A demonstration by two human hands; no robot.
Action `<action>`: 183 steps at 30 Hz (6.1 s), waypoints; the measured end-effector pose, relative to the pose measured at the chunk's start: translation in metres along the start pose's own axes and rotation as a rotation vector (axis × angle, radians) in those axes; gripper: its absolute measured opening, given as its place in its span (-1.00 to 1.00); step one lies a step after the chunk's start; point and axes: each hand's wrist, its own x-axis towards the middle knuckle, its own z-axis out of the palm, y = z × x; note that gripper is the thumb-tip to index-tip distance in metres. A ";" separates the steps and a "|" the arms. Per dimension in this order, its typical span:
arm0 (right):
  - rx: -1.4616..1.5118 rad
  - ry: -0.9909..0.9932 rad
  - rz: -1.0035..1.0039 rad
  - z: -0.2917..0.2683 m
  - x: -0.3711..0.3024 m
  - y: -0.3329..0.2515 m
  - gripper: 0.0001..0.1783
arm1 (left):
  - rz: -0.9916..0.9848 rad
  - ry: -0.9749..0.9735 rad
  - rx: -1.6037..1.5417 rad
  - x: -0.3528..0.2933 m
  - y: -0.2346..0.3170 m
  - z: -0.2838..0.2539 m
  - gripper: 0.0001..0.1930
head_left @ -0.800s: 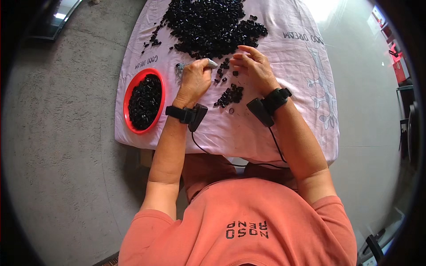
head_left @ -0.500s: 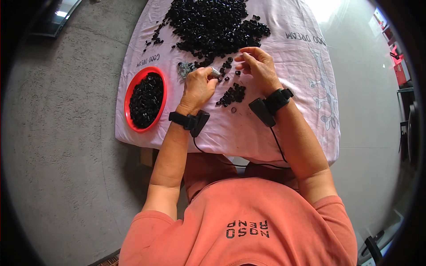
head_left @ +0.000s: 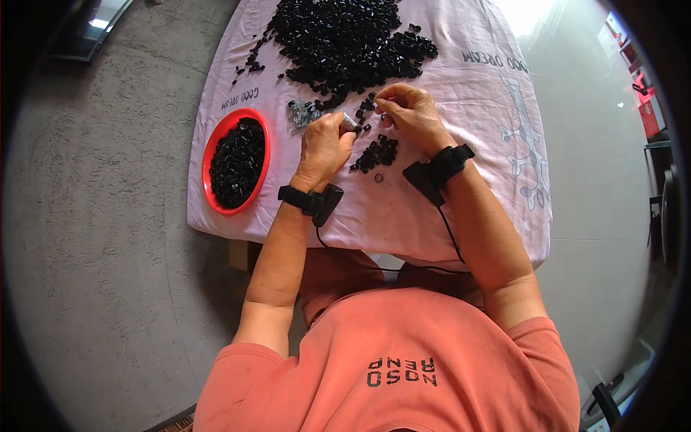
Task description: Assembling small black plastic components onto metal parts at a table.
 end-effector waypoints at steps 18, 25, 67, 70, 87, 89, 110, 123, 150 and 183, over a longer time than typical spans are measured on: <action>-0.149 -0.095 0.004 0.005 -0.008 -0.013 -0.85 | -0.007 0.056 -0.128 0.003 0.008 -0.003 -0.90; 0.099 -0.186 0.018 -0.002 -0.005 -0.013 -0.83 | -0.068 -0.019 -0.393 0.015 0.029 -0.013 -0.89; 0.320 -0.201 0.178 0.002 -0.009 -0.014 -0.80 | -0.214 0.127 -0.798 0.019 0.032 -0.010 -0.91; 0.339 -0.206 0.190 0.002 -0.010 -0.018 -0.79 | -0.207 0.143 -0.861 0.017 0.037 -0.010 -0.91; 0.399 -0.206 0.205 0.004 -0.011 -0.016 -0.82 | -0.141 0.234 -0.690 0.016 0.038 -0.002 -0.93; 0.397 -0.203 0.207 0.004 -0.011 -0.017 -0.81 | -0.063 0.284 -0.529 0.015 0.041 -0.003 -0.94; 0.486 0.037 0.024 -0.029 0.001 -0.014 -0.83 | -0.035 0.134 -0.246 0.038 0.032 -0.001 -0.84; 0.385 0.063 0.003 -0.025 -0.001 -0.017 -0.83 | 0.180 0.043 -0.079 0.029 0.046 0.025 -0.82; 0.210 -0.174 0.105 -0.005 -0.007 -0.012 -0.82 | -0.351 0.192 -1.169 0.023 0.041 0.004 -0.92; 0.196 -0.183 0.148 -0.004 -0.010 -0.016 -0.82 | -0.164 0.275 -0.844 0.020 0.046 0.007 -0.90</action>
